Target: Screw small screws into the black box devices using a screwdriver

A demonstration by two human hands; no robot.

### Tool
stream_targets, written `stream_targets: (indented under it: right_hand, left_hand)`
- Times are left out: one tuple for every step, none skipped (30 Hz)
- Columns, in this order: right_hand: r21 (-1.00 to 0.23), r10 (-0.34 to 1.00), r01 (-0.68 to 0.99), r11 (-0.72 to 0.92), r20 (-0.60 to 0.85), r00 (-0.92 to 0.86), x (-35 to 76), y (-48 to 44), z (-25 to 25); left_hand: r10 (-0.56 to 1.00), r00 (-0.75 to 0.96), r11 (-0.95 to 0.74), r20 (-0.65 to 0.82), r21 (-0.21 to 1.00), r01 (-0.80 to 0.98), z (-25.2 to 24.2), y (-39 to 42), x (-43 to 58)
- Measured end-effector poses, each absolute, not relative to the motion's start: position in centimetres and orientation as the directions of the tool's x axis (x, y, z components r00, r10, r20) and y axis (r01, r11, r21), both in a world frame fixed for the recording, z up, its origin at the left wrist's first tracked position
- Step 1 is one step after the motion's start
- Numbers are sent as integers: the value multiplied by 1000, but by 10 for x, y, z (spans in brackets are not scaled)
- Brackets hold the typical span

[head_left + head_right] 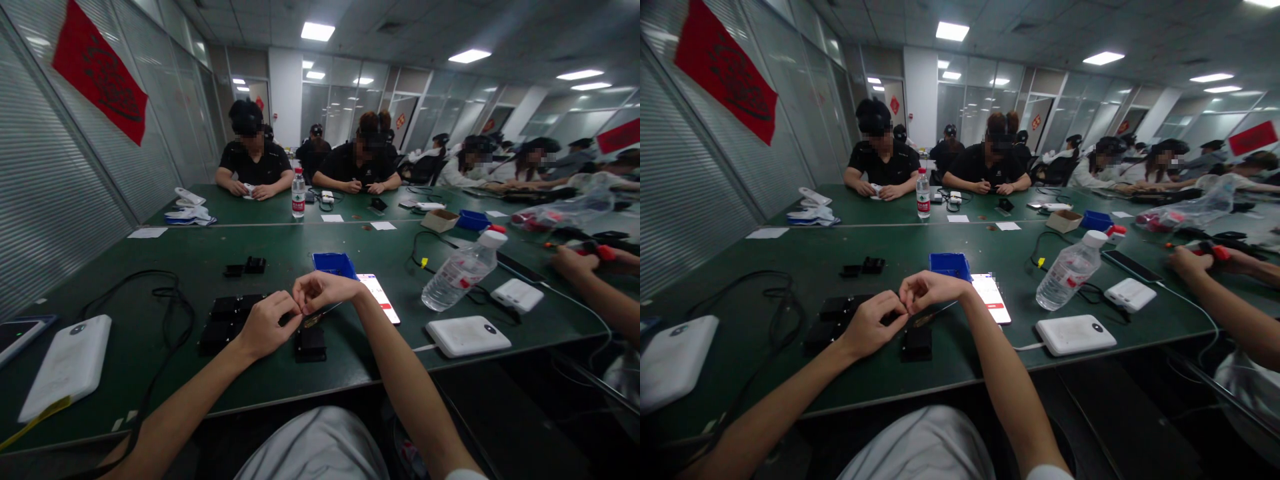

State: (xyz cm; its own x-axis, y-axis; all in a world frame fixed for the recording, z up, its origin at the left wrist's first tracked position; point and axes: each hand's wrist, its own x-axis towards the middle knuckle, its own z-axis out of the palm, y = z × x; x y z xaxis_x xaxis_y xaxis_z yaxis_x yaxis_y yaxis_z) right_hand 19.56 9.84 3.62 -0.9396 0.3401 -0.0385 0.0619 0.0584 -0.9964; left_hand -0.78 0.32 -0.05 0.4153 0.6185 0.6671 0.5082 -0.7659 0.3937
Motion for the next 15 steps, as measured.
stream_targets:
  right_hand:
    - [-996,336,64,59,-41,-941,196,98,36]
    - [-996,332,68,60,-44,-942,196,99,35]
    - [-996,331,71,62,-47,-942,196,99,35]
    - [-995,331,75,64,-50,-942,196,99,34]
    - [-995,331,77,64,-52,-942,196,99,34]
    - [-995,331,77,62,-53,-942,197,99,33]
    - [-995,332,75,60,-51,-942,197,100,33]
    - [-996,334,73,57,-50,-941,197,100,33]
    - [-996,335,72,52,-50,-941,197,100,33]
    - [-996,334,74,46,-54,-941,197,99,33]
    - [-996,331,78,40,-61,-942,197,99,33]
    - [-996,328,85,33,-69,-942,197,99,34]
    - [-995,326,91,27,-77,-942,197,98,34]
    - [-995,325,98,25,-84,-942,197,98,35]
    - [-994,325,103,25,-89,-941,197,97,36]
  left_hand:
    - [614,420,-769,668,387,509,-1,3,-8]
    - [609,426,-773,669,379,509,-1,3,-8]
    - [604,433,-777,669,372,508,-1,4,-8]
    - [600,438,-779,669,366,508,-1,4,-9]
    - [599,442,-780,667,363,509,-2,4,-9]
    - [600,443,-780,666,363,510,-2,5,-9]
    - [602,444,-778,664,364,512,-2,5,-10]
    - [605,444,-776,661,365,514,-3,5,-10]
    - [606,445,-775,659,365,515,-3,5,-10]
    - [607,449,-775,656,365,516,-3,5,-10]
    - [608,453,-776,652,366,514,-3,5,-10]
    - [608,457,-777,649,368,511,-2,5,-10]
    - [609,460,-778,646,373,506,-2,5,-9]
    - [611,463,-778,642,381,499,-2,5,-9]
    - [613,465,-779,639,389,492,-2,4,-8]
